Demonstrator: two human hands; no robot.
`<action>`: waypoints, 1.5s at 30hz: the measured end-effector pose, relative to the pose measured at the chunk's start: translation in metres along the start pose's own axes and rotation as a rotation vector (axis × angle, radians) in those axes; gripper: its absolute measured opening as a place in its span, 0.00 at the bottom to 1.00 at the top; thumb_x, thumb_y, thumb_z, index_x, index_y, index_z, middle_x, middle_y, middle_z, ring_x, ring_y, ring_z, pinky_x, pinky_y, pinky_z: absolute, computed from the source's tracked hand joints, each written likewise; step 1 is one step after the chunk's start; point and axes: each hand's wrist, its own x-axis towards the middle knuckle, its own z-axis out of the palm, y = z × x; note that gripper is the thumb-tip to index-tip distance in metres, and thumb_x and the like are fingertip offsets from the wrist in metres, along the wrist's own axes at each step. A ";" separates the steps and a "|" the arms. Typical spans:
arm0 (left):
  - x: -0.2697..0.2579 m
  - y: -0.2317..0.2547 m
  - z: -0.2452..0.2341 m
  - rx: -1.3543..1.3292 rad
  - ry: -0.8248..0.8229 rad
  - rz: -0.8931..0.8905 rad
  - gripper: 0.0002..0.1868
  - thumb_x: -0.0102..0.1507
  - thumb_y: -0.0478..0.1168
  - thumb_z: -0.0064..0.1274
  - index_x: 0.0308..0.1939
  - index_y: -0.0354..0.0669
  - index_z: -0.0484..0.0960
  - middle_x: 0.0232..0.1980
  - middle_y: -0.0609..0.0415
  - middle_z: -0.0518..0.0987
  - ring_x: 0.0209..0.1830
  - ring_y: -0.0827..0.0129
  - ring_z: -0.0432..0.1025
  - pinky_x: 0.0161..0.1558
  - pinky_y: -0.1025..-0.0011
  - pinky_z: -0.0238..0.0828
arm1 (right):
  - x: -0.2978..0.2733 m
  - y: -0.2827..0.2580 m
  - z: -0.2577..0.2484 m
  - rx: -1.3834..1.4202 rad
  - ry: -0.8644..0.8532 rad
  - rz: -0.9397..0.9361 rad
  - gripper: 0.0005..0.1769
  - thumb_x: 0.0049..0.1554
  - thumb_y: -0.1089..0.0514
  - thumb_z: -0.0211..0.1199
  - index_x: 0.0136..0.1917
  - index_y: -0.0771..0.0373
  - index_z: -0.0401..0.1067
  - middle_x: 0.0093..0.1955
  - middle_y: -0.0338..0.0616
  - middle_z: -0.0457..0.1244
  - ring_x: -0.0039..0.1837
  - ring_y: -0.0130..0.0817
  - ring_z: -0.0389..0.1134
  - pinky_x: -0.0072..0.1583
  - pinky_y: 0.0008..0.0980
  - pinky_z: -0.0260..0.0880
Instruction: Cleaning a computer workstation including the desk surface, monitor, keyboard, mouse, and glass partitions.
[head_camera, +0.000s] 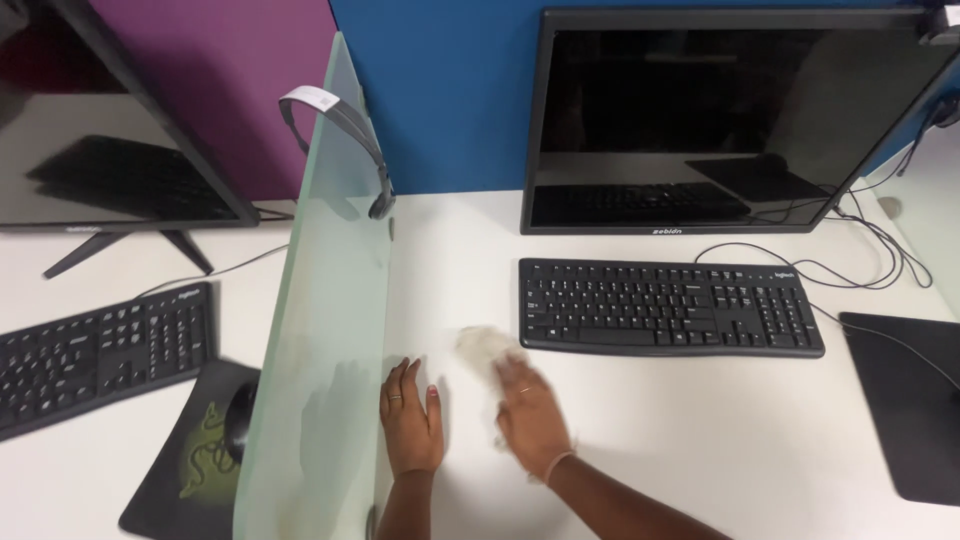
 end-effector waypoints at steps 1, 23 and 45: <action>0.008 0.002 0.000 -0.037 0.011 -0.007 0.25 0.68 0.45 0.42 0.70 0.47 0.66 0.76 0.52 0.62 0.78 0.54 0.53 0.76 0.56 0.47 | 0.003 -0.004 0.008 0.033 -0.060 -0.080 0.35 0.53 0.65 0.59 0.75 0.68 0.60 0.77 0.58 0.54 0.80 0.51 0.50 0.77 0.52 0.45; 0.145 0.005 0.022 0.072 -0.035 0.188 0.33 0.66 0.48 0.43 0.76 0.49 0.59 0.80 0.50 0.56 0.78 0.54 0.52 0.75 0.54 0.43 | 0.317 0.067 0.095 -0.284 0.107 0.385 0.41 0.62 0.49 0.49 0.80 0.73 0.43 0.82 0.67 0.39 0.82 0.60 0.38 0.78 0.52 0.36; 0.123 0.008 0.012 -0.328 0.207 0.290 0.34 0.68 0.52 0.44 0.76 0.43 0.63 0.78 0.40 0.62 0.79 0.43 0.53 0.76 0.53 0.48 | 0.182 -0.031 0.061 -0.058 -0.200 -0.447 0.27 0.59 0.54 0.54 0.68 0.69 0.66 0.70 0.61 0.60 0.73 0.54 0.58 0.77 0.49 0.46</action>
